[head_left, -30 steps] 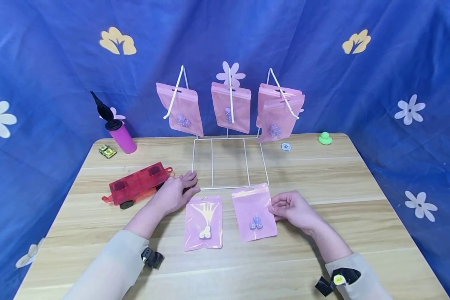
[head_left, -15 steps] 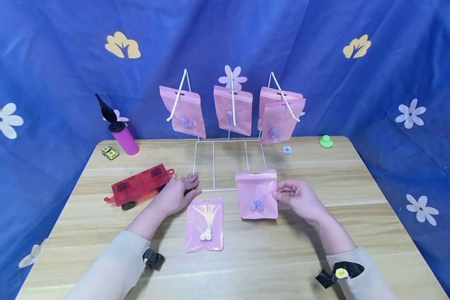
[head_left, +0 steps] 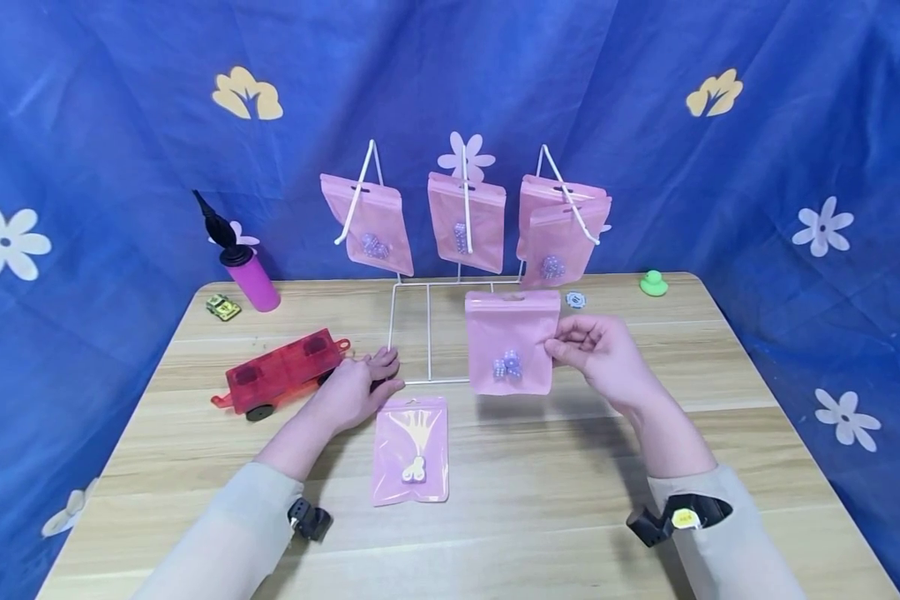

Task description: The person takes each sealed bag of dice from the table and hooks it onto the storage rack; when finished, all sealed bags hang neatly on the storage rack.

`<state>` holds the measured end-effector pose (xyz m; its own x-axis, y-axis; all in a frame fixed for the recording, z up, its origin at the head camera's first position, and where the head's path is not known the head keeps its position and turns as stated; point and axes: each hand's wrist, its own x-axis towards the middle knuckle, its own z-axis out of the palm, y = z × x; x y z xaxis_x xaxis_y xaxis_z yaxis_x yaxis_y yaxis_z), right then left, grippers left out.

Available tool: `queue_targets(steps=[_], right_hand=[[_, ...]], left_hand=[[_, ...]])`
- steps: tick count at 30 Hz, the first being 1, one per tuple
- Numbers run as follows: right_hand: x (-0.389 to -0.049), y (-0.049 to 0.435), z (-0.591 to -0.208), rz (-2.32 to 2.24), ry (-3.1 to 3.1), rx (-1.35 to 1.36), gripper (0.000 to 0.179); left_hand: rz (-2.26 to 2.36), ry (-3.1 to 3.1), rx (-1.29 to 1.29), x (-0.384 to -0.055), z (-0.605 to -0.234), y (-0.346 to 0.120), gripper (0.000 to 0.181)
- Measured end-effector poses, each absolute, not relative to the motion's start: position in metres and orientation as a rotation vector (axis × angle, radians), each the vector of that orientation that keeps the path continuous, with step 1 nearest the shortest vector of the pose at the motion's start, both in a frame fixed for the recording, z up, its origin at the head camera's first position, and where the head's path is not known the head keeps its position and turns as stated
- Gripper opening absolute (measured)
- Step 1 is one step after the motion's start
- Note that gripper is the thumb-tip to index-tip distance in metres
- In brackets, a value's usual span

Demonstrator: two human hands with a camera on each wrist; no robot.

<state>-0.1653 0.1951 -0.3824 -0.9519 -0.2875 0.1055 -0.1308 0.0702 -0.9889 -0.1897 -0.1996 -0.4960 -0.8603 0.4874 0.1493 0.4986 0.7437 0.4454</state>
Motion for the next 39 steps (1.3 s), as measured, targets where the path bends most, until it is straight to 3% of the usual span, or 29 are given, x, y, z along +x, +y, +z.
queue_targets(steps=[20,39], right_hand=[[-0.176,0.16,-0.334,-2.063,2.213,-0.621,0.012],[-0.196,0.143,-0.339,-2.092,2.223,-0.604,0.011]], left_hand=[[-0.757,-2.918,-0.808,-0.189,-0.494,-0.199,0.046],[-0.745,-2.907,-0.823,-0.188,-0.495,-0.199,0.046]])
